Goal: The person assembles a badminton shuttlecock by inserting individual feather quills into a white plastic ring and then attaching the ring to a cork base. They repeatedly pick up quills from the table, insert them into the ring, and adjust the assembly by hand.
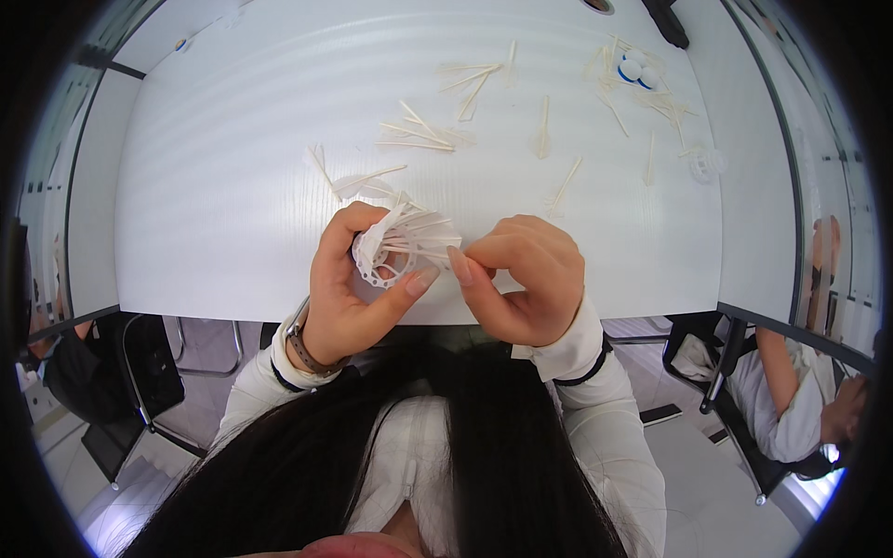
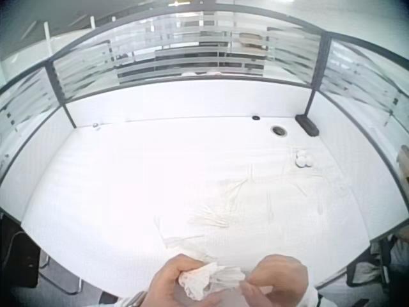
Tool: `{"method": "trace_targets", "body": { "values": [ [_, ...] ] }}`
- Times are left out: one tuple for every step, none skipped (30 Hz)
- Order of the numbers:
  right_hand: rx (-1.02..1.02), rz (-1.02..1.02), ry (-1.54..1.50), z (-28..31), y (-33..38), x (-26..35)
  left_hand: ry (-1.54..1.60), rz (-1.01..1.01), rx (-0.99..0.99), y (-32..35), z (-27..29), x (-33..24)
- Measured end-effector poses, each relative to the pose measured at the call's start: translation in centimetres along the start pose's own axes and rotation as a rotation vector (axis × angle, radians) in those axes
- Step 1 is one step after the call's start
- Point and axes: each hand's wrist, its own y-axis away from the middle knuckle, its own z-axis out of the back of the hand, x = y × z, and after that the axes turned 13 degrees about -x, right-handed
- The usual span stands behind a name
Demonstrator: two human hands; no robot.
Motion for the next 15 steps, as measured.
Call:
{"method": "trace_targets", "body": {
  "values": [
    [0.008,0.006,-0.005,0.0,0.0,0.0,-0.003,-0.002,0.004,0.0,0.0,0.0],
    [0.016,0.008,-0.003,0.0,0.0,0.0,0.001,0.017,0.008,0.0,0.1,0.0],
    [0.026,0.011,-0.001,-0.1,-0.1,0.0,0.005,0.037,0.012,0.1,0.2,-0.1],
    [0.034,0.017,-0.001,-0.1,-0.1,0.0,0.010,0.057,0.015,0.2,0.2,-0.1],
    [0.051,0.025,0.000,-0.1,-0.1,0.0,0.072,0.061,0.004,0.2,0.1,0.0],
    [0.066,0.037,-0.001,0.0,-0.1,0.0,0.134,0.066,-0.008,0.2,-0.3,0.1],
    [0.081,0.052,-0.003,0.0,-0.2,0.0,0.198,0.065,-0.018,0.2,-0.4,0.2],
    [0.082,0.038,0.002,-0.1,-0.2,0.0,0.186,0.054,-0.007,0.2,-0.3,0.3],
    [0.082,0.027,0.008,-0.1,-0.2,0.1,0.177,0.038,0.006,0.2,-0.2,0.4],
    [0.079,0.020,0.012,-0.1,-0.2,0.2,0.167,0.022,0.019,0.2,-0.1,0.5],
    [0.076,0.020,0.006,-0.1,-0.2,0.1,0.147,0.006,0.019,0.1,-0.1,0.6],
    [0.082,0.014,0.008,-0.1,-0.2,0.1,0.120,-0.027,0.005,0.1,-0.1,0.8],
    [0.085,0.010,0.007,0.1,-0.2,0.1,0.094,-0.059,-0.009,0.2,-0.1,0.9],
    [0.088,0.005,0.007,0.1,-0.2,0.2,0.071,-0.083,-0.022,0.2,-0.1,1.1],
    [0.096,0.011,0.003,0.2,-0.2,0.1,0.084,-0.036,-0.013,0.4,0.0,1.1]
  ]
}}
